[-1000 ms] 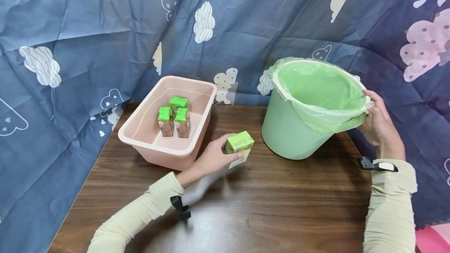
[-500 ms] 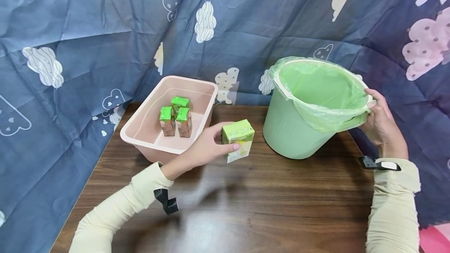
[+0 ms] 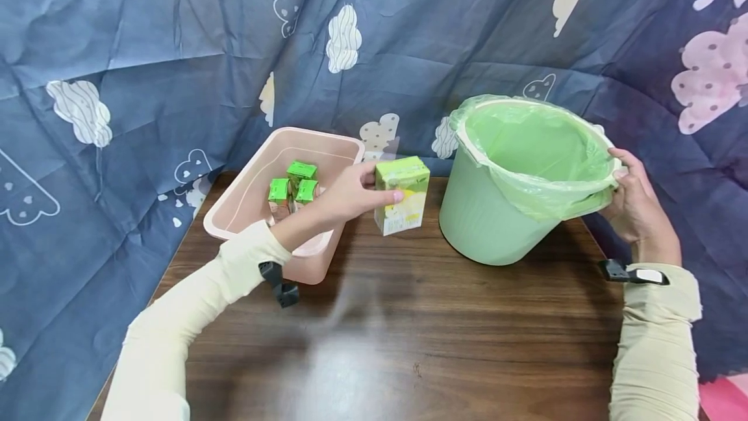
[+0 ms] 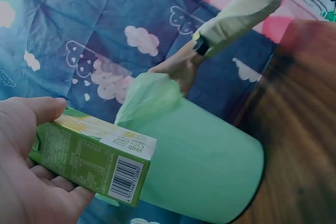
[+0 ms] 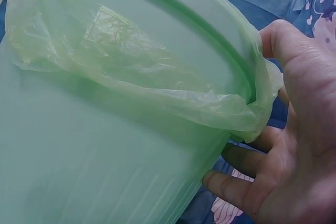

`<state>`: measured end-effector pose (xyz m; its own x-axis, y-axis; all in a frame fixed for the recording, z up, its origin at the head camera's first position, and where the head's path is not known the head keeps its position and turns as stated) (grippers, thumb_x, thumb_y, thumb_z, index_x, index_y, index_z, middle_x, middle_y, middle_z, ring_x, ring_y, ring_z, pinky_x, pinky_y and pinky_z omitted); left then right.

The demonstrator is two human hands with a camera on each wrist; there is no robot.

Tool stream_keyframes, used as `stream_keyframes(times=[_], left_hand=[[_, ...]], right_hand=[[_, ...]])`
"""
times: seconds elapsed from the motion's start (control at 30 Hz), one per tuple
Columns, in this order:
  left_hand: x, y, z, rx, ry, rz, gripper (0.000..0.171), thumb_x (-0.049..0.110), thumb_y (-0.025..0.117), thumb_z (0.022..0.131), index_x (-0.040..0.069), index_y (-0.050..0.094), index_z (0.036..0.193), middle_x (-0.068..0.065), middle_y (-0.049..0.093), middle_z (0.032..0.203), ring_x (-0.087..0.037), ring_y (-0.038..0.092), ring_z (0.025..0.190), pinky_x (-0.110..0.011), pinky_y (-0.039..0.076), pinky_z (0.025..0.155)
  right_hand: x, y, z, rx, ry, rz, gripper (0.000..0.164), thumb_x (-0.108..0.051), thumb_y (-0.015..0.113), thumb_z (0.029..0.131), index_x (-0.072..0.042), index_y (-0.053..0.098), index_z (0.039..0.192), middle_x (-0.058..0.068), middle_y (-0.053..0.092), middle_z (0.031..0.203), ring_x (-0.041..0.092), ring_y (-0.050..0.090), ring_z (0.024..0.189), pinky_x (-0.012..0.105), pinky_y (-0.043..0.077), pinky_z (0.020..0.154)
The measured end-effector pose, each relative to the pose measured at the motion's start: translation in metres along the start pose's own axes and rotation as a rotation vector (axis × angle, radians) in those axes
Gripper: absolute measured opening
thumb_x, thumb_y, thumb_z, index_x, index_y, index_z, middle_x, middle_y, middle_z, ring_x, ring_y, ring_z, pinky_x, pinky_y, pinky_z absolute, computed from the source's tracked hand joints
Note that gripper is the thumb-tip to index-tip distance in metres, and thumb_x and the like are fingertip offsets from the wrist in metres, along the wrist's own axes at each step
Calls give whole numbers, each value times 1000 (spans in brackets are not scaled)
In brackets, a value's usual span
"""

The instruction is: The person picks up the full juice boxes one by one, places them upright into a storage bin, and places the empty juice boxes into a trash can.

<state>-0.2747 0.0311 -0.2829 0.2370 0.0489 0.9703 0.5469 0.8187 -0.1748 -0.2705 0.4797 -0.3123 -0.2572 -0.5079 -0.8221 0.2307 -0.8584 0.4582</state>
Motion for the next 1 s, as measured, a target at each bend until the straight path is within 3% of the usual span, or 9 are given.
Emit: stream_keyframes(times=[0.23, 0.4, 0.63, 0.83, 1.0], left_hand=[[18, 7, 47, 12, 21, -24, 47, 7, 75, 89, -2, 58, 132, -19, 70, 115, -22, 68, 100, -34, 56, 88], [28, 10, 76, 32, 23, 26, 45, 13, 77, 89, -1, 60, 127, -16, 72, 110, -19, 69, 97, -30, 56, 84], [44, 15, 110, 44, 47, 70, 45, 18, 78, 89, 1, 61, 126, -12, 70, 110, -16, 66, 94, -26, 54, 81], [69, 22, 138, 71, 39, 77, 42, 20, 78, 88, 4, 62, 124, -7, 68, 107, -16, 65, 92, -26, 55, 77], [84, 34, 158, 54, 19, 75, 46, 23, 78, 90, 7, 60, 130, -4, 65, 111, -13, 63, 94, -23, 54, 78]], right_hand=[[-2, -1, -4, -13, -8, -10, 42, 3, 25, 105, -13, 35, 143, 11, 61, 125, 22, 67, 101, 38, 58, 74], [-2, 1, -2, -30, -20, -26, 42, 2, 23, 105, -12, 35, 143, 10, 61, 126, 21, 67, 103, 37, 58, 76], [-3, -1, -1, -4, -8, -34, 41, 2, 28, 106, -13, 36, 143, 10, 61, 125, 21, 67, 102, 37, 58, 75], [-4, 1, -2, -9, -15, -62, 41, 2, 27, 106, -12, 35, 144, 9, 59, 127, 19, 66, 103, 35, 58, 77], [-3, 3, -1, -3, -10, -76, 41, 1, 27, 105, -12, 33, 144, 9, 56, 129, 19, 65, 104, 34, 58, 79]])
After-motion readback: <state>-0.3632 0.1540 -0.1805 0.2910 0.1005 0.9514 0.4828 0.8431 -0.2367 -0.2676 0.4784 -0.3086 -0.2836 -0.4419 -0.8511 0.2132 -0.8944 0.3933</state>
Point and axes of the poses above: each hand's wrist, its own z-axis towards the middle knuckle, its own y-axis out of the palm, x = y × z, the point moved 9 cm from there along z, towards the middle knuckle
